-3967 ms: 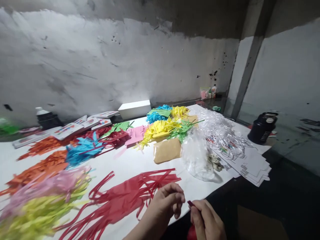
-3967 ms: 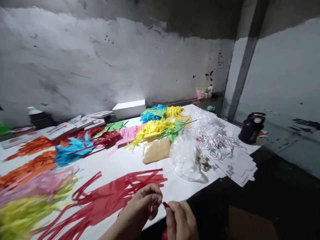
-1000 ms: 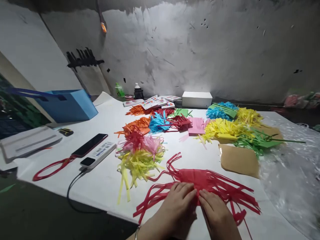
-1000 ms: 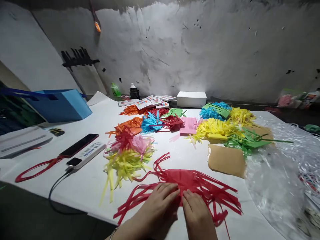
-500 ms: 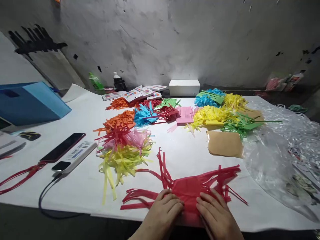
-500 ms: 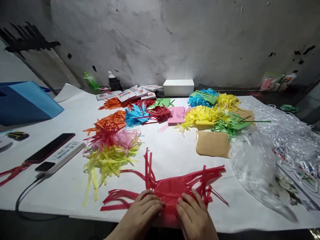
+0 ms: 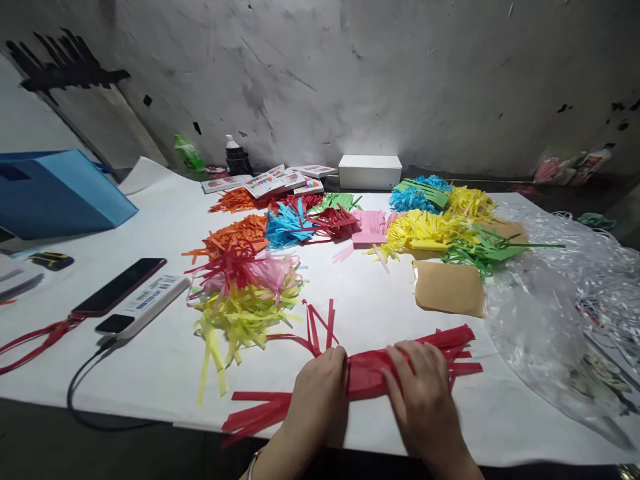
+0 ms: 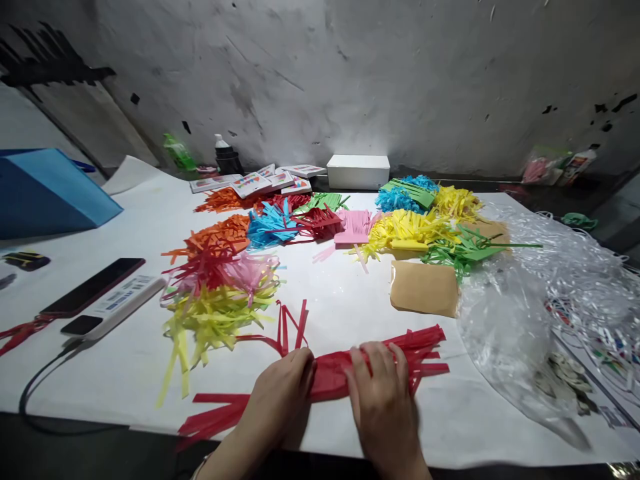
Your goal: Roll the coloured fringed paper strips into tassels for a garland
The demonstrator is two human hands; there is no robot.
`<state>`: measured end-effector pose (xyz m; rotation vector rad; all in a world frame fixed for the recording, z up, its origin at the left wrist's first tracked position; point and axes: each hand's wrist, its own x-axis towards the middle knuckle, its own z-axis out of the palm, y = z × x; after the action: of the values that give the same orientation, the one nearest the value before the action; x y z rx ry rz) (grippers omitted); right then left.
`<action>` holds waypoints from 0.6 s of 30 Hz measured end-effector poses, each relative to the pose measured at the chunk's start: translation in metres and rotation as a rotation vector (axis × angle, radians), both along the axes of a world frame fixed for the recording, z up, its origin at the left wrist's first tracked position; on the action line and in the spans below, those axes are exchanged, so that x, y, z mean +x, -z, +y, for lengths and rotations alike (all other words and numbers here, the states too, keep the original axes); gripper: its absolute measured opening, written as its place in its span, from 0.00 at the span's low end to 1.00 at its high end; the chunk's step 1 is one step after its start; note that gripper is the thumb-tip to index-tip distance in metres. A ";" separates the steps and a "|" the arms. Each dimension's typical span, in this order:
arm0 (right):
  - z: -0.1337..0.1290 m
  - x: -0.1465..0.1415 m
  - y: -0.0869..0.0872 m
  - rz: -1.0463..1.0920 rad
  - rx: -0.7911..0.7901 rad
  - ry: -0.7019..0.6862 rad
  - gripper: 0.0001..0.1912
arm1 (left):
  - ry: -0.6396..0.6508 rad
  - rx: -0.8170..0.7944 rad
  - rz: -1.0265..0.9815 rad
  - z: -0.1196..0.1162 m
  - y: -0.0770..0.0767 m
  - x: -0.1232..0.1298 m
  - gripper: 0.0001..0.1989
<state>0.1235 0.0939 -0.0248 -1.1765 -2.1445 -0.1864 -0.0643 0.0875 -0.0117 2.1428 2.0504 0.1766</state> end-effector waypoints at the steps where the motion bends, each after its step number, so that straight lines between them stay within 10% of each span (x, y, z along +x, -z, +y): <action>1: -0.004 0.001 0.000 -0.009 0.024 -0.076 0.15 | 0.000 0.001 -0.006 0.000 0.001 0.000 0.12; 7: -0.006 -0.005 0.018 0.041 0.072 -0.180 0.15 | 0.022 0.061 -0.067 -0.003 0.003 -0.002 0.09; 12: -0.006 -0.007 0.019 0.095 0.067 -0.204 0.12 | 0.324 0.487 -0.200 -0.019 0.013 -0.005 0.11; 18: -0.022 0.006 0.022 0.074 0.118 -0.283 0.15 | 0.517 0.522 -0.343 -0.028 0.019 -0.012 0.08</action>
<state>0.1290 0.0716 -0.0471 -0.7910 -2.1745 -0.1388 -0.0760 0.0591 -0.0303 2.6122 1.3045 1.0122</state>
